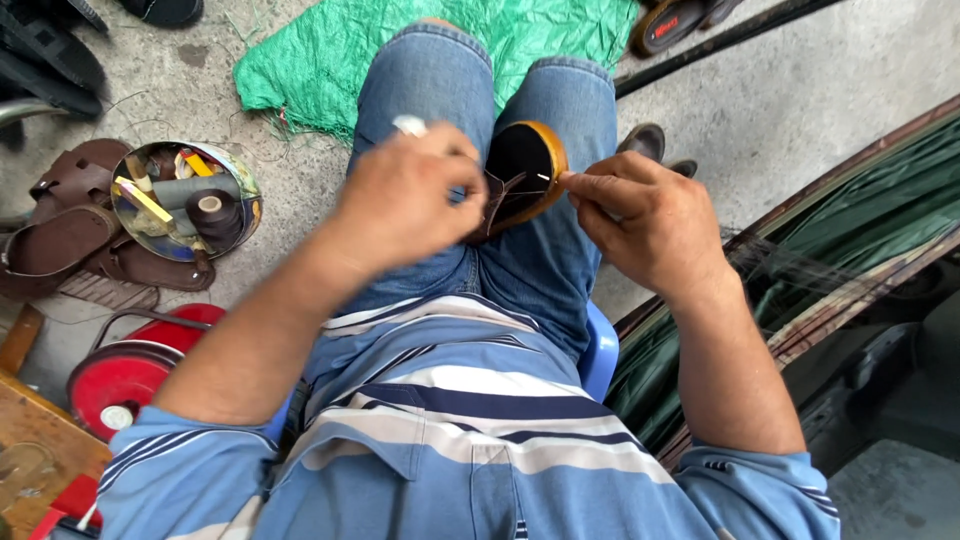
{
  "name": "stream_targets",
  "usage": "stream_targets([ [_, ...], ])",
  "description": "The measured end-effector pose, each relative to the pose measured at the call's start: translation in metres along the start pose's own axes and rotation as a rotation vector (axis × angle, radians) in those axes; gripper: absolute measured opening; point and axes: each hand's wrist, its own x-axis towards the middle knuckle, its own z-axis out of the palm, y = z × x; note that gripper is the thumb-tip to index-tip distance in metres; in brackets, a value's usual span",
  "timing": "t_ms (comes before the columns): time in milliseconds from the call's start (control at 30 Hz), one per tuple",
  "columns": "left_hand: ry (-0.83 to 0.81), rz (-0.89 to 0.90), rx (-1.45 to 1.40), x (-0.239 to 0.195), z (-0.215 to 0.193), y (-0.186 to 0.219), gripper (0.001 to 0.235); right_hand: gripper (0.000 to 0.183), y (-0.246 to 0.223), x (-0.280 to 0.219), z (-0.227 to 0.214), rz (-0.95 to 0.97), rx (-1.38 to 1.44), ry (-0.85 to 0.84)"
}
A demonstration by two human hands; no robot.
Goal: The person sits on a blue plastic stool and sews a brown leather sandal using a needle and black thread. They repeatedly push the needle through the sandal's sole and pull the thread tight to secure the stitching.
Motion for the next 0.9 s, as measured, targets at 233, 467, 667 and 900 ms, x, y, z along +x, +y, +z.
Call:
stream_targets([
  [233, -0.037, -0.157, -1.176, 0.013, 0.029, 0.015, 0.012, 0.016, 0.003, 0.0, 0.002, 0.071, 0.127, -0.024],
  [467, -0.002, 0.098, -0.235, 0.015, 0.015, 0.025, 0.023, 0.021, 0.007, -0.01, 0.009, 0.076, 0.059, -0.023],
  [667, -0.173, -0.286, -0.405, 0.031, 0.007, 0.032, 0.028, 0.04, 0.012, -0.02, -0.037, 0.055, -0.365, -0.275],
  [900, 0.083, -0.302, -0.414, 0.0, 0.02, 0.016, 0.03, 0.019, 0.003, -0.007, -0.032, -0.196, -0.167, -0.084],
])
